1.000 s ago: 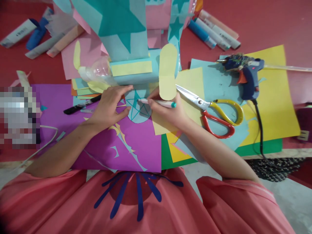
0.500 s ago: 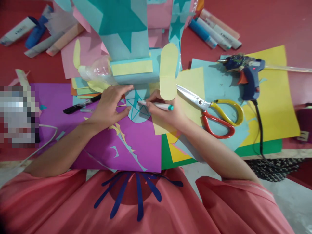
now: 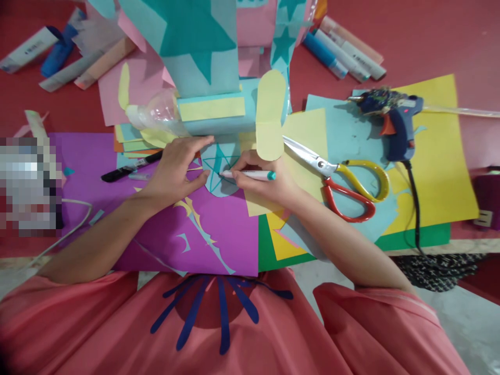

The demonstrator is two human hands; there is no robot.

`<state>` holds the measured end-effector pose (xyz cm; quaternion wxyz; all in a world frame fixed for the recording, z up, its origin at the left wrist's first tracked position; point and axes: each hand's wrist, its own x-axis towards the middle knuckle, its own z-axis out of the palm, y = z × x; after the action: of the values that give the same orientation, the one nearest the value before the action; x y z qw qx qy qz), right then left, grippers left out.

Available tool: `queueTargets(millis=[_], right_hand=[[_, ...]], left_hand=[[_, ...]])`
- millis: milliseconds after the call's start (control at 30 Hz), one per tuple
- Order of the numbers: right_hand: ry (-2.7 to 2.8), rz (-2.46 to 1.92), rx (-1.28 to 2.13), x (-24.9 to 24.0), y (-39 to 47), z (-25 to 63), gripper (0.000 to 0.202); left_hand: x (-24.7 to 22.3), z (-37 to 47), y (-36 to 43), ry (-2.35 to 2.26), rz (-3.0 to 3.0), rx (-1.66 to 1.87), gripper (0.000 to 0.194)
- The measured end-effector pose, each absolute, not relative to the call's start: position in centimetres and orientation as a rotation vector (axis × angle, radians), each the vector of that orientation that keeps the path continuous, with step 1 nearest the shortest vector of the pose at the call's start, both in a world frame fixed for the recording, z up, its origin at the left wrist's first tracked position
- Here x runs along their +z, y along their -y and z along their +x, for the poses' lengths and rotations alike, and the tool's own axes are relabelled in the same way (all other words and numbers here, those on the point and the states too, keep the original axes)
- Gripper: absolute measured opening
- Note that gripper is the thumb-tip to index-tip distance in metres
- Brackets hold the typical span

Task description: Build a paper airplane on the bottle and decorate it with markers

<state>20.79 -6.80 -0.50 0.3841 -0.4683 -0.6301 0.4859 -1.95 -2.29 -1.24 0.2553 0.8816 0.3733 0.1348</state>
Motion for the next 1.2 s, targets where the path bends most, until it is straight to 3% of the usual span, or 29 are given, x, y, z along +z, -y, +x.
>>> queueTargets(millis=[300, 1000, 1200], right_hand=[[1.310, -1.331, 1.289, 0.21, 6.40, 20.63, 0.023], [1.510, -1.318, 1.151, -0.53, 6.37, 20.28, 0.003], [1.519, -1.320, 1.198, -0.70, 6.58, 20.42, 0.010]], left_hand=[[-0.59, -1.66, 2.41, -1.019, 2.409, 0.292, 0.054], [-0.85, -1.78, 2.50, -0.932, 2.432, 0.311, 0.054], [-1.14, -1.82, 2.48, -0.922, 2.424, 0.334, 0.054]])
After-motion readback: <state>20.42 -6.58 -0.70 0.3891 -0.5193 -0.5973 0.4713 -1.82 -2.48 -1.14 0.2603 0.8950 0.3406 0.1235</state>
